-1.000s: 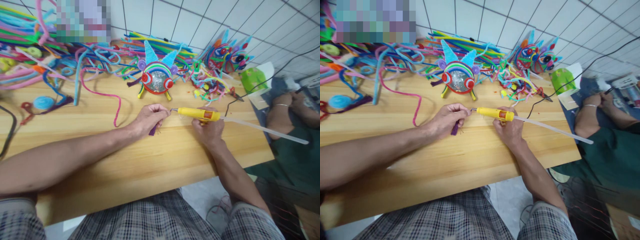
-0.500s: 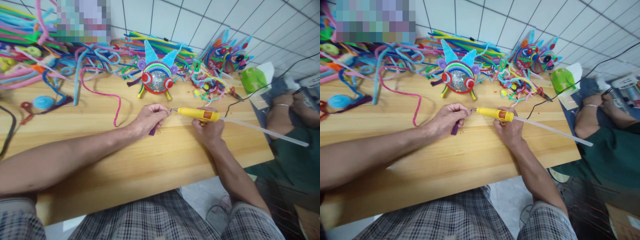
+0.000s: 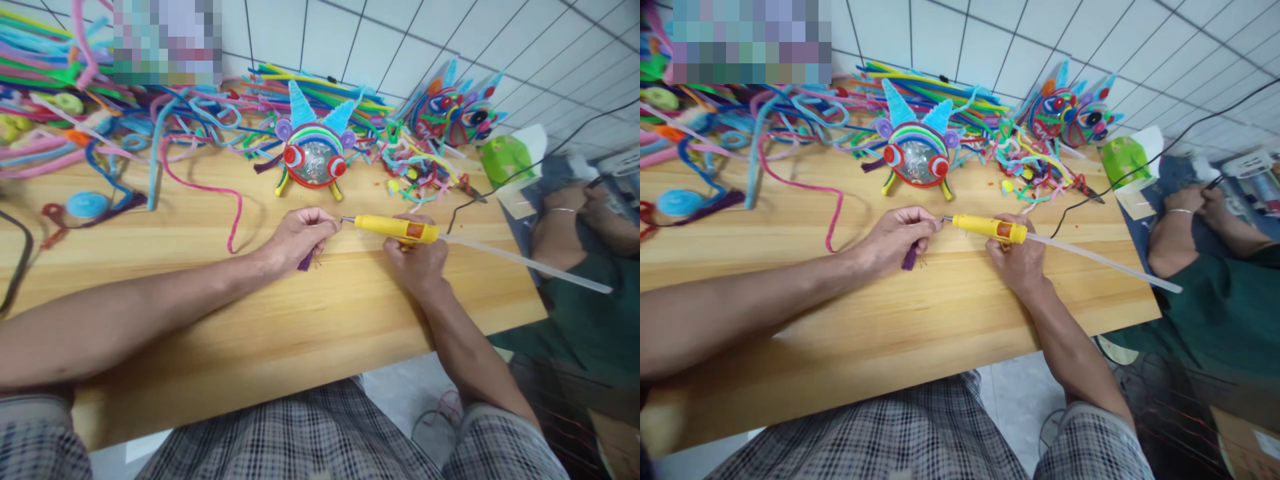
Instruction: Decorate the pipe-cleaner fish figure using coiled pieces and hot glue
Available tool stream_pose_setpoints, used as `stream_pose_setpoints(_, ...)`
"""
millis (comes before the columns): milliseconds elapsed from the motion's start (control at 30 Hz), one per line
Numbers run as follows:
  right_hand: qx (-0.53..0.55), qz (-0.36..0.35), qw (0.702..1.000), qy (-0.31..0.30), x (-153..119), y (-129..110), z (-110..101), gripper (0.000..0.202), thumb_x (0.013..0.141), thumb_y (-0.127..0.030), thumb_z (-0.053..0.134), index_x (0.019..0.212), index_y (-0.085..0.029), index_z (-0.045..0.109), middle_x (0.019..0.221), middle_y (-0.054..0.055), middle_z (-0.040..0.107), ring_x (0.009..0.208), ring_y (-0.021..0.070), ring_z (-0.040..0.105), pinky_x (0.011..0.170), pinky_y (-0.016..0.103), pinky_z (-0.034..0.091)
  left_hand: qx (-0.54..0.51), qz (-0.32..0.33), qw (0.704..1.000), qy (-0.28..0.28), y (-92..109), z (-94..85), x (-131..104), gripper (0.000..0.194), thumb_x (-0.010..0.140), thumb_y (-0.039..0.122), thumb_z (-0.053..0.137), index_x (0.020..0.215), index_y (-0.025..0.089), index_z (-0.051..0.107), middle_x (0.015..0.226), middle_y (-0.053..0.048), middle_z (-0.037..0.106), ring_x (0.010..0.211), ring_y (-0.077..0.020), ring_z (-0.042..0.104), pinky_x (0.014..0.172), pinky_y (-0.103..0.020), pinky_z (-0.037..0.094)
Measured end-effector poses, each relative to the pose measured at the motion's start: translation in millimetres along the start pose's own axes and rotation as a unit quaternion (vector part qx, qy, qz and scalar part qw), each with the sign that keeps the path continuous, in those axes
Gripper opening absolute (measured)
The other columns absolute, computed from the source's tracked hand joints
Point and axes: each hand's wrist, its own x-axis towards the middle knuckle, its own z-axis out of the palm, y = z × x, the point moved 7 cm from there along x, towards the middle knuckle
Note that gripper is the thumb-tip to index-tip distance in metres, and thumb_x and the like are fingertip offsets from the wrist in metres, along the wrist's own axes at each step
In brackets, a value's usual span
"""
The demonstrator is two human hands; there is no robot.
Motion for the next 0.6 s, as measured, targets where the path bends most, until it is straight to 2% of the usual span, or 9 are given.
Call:
stream_pose_setpoints(233,-0.014,0.007,1.0,0.006,-1.1,3.3,0.3,0.026,0.077,-0.031,0.064,0.101,-0.024,0.073,0.098,0.008,0.079,0.074,0.0247,0.072,0.076,0.042,0.065,0.006,-0.008,1.0,0.008,1.4,0.2,-0.8,0.018,0.096,0.013,0.07,0.079,0.018,0.067,0.048,0.006,0.052,0.037,-0.0064,0.042,0.036,-0.017,0.029)
stream_pose_setpoints(467,0.017,-0.009,1.0,0.004,3.1,-0.2,-0.3,0.027,0.078,-0.027,0.062,0.102,-0.024,0.074,0.099,0.01,0.079,0.09,0.0293,0.078,0.081,0.043,0.065,-0.017,0.008,1.0,0.003,-0.2,-0.9,1.8,0.016,0.092,0.01,0.072,0.078,0.017,0.069,0.054,0.006,0.056,0.041,-0.0043,0.046,0.04,-0.016,0.031)
stream_pose_setpoints(600,0.011,0.017,1.0,0.003,2.2,0.9,0.4,0.027,0.076,-0.027,0.065,0.101,-0.024,0.074,0.098,0.009,0.08,0.083,0.0278,0.077,0.08,0.043,0.065,-0.023,0.008,1.0,0.001,-1.2,-0.7,2.0,0.012,0.089,0.013,0.075,0.078,0.017,0.071,0.053,0.005,0.055,0.041,-0.0049,0.045,0.039,-0.017,0.03)
